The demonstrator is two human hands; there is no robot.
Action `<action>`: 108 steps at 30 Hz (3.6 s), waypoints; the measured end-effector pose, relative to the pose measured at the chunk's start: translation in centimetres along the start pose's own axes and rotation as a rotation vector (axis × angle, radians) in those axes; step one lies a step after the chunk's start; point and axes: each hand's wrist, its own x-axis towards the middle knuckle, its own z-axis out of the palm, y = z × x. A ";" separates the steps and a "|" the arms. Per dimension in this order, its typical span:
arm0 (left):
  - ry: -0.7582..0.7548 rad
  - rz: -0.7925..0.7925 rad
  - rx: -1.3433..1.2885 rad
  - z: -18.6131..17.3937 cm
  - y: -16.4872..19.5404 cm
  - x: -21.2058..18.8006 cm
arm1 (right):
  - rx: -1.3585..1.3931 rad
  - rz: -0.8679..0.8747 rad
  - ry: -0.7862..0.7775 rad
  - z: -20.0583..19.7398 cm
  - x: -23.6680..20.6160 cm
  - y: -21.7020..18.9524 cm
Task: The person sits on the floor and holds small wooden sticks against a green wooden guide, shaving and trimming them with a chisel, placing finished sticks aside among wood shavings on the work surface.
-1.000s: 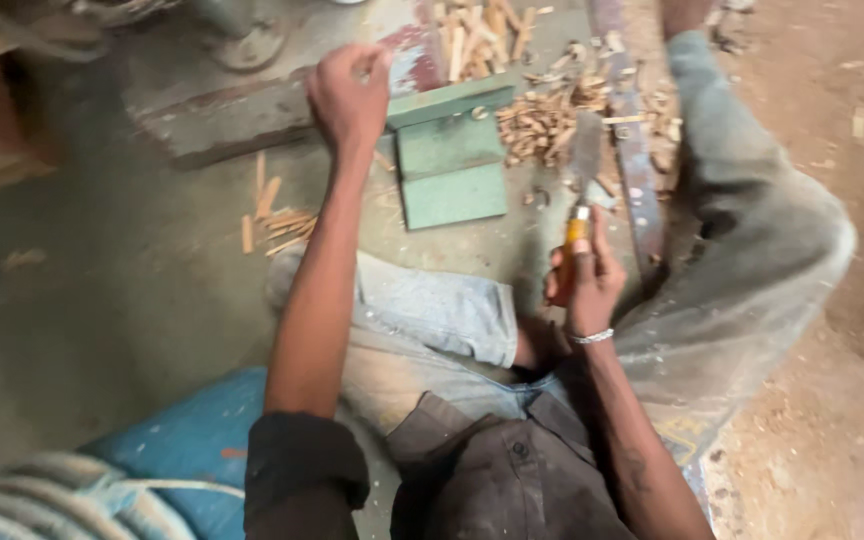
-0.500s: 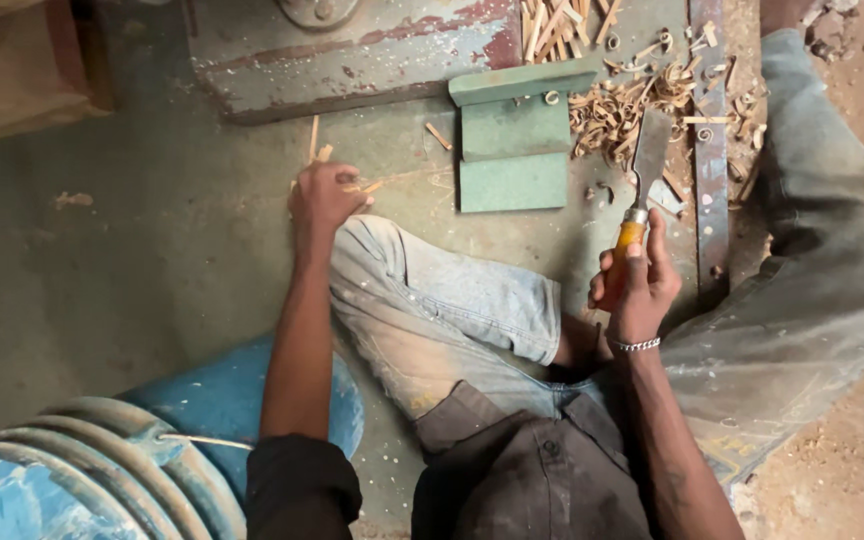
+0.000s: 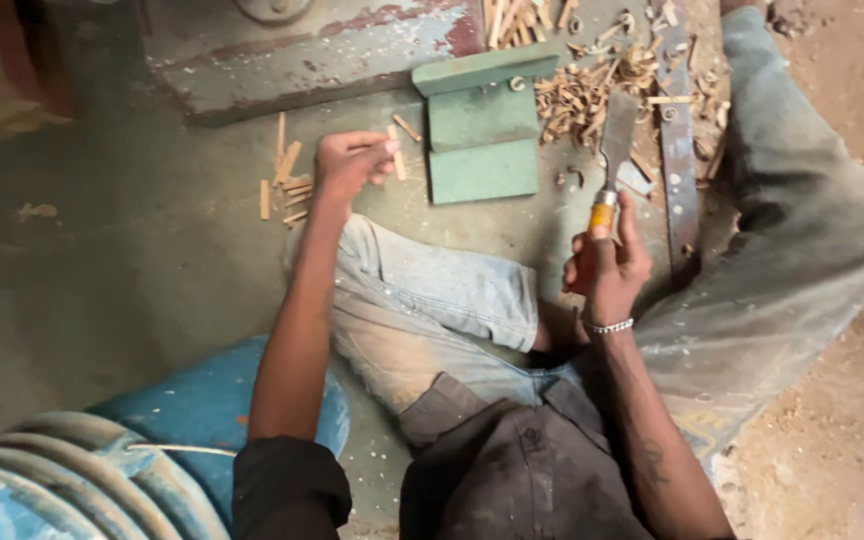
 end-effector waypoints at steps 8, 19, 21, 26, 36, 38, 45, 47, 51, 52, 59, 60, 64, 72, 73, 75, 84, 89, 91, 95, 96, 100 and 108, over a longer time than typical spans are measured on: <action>0.097 0.124 0.199 10.4 2.7 2.7 | -0.001 -0.027 0.003 -0.4 -0.1 -0.4; 0.261 0.154 0.523 13.2 4.2 4.9 | -0.022 -0.022 0.018 -0.5 0.1 -0.4; 0.261 0.053 0.481 13.0 4.3 4.9 | -0.033 -0.006 0.026 -0.4 0.0 -0.4; 0.295 0.030 0.350 13.4 4.9 4.9 | -0.052 -0.033 0.015 0.0 0.0 -0.1; 0.305 0.251 0.016 13.6 3.3 3.3 | -0.282 0.055 -0.108 0.8 -1.3 1.4; 0.342 0.530 0.086 13.1 2.5 1.1 | -0.442 -0.157 -0.231 1.3 -1.8 1.4; 0.126 0.929 0.488 12.7 -0.5 -7.9 | -0.835 -0.195 -0.304 5.2 -3.2 0.6; 0.067 0.866 0.435 12.9 -0.9 -8.0 | -0.812 -0.160 -0.311 5.9 -3.0 0.1; 0.028 0.826 0.418 12.9 -1.7 -7.1 | -0.904 -0.094 -0.287 6.4 -2.7 -0.4; 0.007 0.814 0.434 12.8 -1.8 -6.9 | -0.914 -0.088 -0.292 6.5 -2.7 -0.5; -0.088 0.795 0.560 11.4 -1.4 -6.0 | -0.855 -0.265 -0.327 7.0 -2.3 0.2; -0.101 0.788 0.568 11.1 -1.1 -5.8 | -0.783 -0.327 -0.340 7.2 -2.3 0.4; -0.137 0.756 0.595 10.6 -0.5 -5.2 | -0.888 -0.141 -0.285 7.4 -2.1 1.0; -0.158 0.722 0.617 10.8 -0.6 -3.7 | -0.795 -0.077 -0.240 7.7 -1.6 1.7; -0.150 0.724 0.626 10.9 -0.6 -3.3 | -0.797 -0.098 -0.243 7.9 -1.2 1.8; -0.133 0.759 0.633 11.2 -0.7 -2.1 | -0.806 -0.140 -0.237 8.0 0.0 2.1; -0.105 0.722 0.634 11.6 0.7 0.9 | -0.815 -0.510 -0.170 10.3 3.2 5.6; -0.139 0.806 0.637 10.2 2.2 -1.6 | -0.736 -0.129 -0.186 9.5 0.5 2.8; -0.172 0.810 0.617 9.7 1.8 -3.8 | -0.720 -0.173 -0.217 8.7 -1.2 1.8; -0.244 0.782 0.607 9.8 1.0 -5.9 | -0.780 -0.131 -0.238 7.4 -3.4 1.2; -0.248 0.774 0.598 9.9 0.9 -6.1 | -0.819 -0.103 -0.236 7.3 -3.5 1.3; -0.256 0.747 0.595 10.2 0.9 -5.8 | -0.858 -0.051 -0.230 7.3 -3.1 1.6; -0.277 0.690 0.602 10.2 0.4 -5.1 | -0.887 -0.146 -0.227 7.6 -2.9 1.8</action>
